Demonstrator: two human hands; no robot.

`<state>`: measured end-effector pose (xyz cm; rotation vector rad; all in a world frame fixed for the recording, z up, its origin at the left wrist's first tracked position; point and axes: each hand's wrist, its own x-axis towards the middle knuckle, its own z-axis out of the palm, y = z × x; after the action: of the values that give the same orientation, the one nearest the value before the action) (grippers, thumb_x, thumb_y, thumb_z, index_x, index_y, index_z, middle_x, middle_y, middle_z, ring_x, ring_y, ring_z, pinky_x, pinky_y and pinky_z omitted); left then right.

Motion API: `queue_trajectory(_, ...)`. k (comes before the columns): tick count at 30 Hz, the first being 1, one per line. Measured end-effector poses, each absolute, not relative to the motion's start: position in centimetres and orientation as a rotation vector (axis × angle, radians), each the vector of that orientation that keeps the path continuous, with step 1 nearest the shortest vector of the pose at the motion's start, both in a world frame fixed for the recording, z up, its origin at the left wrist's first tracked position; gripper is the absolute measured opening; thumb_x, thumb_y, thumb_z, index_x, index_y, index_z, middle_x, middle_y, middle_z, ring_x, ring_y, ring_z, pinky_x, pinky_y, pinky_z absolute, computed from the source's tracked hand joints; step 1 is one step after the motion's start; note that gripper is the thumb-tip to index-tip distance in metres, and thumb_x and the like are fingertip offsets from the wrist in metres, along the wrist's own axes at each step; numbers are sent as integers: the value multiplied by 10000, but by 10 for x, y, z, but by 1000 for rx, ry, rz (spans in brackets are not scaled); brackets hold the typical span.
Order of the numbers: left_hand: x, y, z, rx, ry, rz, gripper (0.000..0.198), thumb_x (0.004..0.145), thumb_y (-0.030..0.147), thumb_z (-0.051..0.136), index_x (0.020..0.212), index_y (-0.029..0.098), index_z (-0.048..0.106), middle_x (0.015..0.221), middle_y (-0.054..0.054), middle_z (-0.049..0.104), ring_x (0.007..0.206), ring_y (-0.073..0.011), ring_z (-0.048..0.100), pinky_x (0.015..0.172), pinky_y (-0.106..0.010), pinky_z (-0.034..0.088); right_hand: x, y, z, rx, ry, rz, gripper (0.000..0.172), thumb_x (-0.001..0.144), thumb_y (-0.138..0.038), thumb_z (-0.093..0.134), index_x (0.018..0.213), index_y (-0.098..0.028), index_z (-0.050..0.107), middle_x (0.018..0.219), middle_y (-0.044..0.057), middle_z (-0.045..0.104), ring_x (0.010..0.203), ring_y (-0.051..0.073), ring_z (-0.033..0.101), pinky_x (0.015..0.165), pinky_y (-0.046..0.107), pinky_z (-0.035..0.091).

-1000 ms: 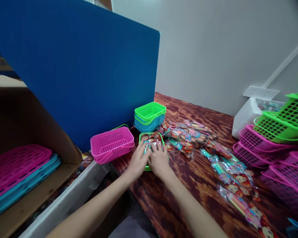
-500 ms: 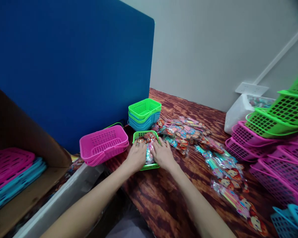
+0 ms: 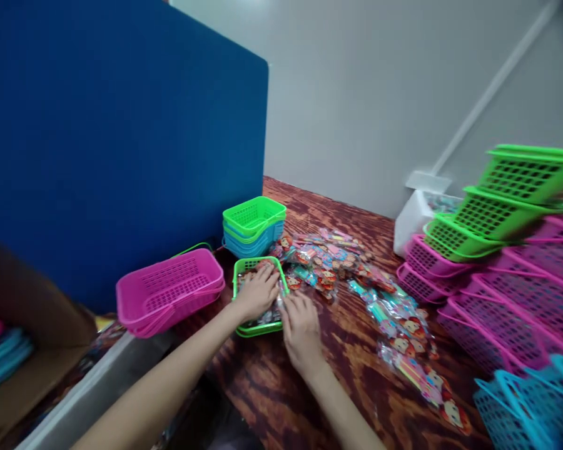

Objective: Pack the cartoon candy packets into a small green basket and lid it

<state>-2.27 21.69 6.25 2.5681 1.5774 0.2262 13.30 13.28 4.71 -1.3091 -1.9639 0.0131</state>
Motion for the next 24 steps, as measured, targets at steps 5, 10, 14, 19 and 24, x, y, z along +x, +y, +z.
queue_trajectory(5, -17, 208, 69, 2532, 1593, 236, 525, 1006, 305, 277, 1479, 112, 402, 1604, -167, 289, 1479, -337, 250, 1101, -696, 304, 128, 125, 59, -1432, -2210, -88, 321, 1010, -302, 511, 1234, -105, 629, 1289, 151, 616, 1319, 350, 393, 1124, 533, 260)
queue_trajectory(10, -13, 206, 69, 2532, 1600, 250, 481, 992, 300, 340, 1433, 147, 457, 1584, -156, 333, 1458, -362, 276, 1081, -717, 322, 111, 131, 64, -1532, -2344, -72, 358, 969, -329, 588, 1187, -48, 630, 1265, 225, 608, 1288, 379, 446, 1168, 580, 176)
queue_trajectory(14, -14, 206, 67, 2550, 1616, 271, 466, 989, 303, 342, 1407, 160, 488, 1579, -147, 347, 1443, -364, 301, 1076, -708, 333, 117, 127, 56, -1460, -2257, -10, 310, 988, -357, 569, 1152, -101, 630, 1233, 183, 631, 1301, 347, 442, 1173, 567, 190)
queue_trajectory(19, -17, 205, 68, 2541, 1606, 271, 569, 995, 317, 313, 1540, 153, 302, 1608, -141, 291, 1450, -360, 294, 1075, -713, 321, 124, 110, 39, -1420, -2155, -14, 365, 1013, -290, 494, 1317, -99, 561, 1423, 131, 523, 1379, 355, 336, 1173, 558, 230)
queue_trajectory(24, -18, 204, 70, 2641, 1566, 181, 532, 1001, 290, 283, 1501, 142, 388, 1594, -158, 317, 1444, -360, 314, 1057, -679, 354, 119, 80, 41, -1487, -2094, 58, 445, 1000, -224, 468, 1432, -113, 472, 1525, 125, 397, 1412, 327, 294, 1153, 513, 336)
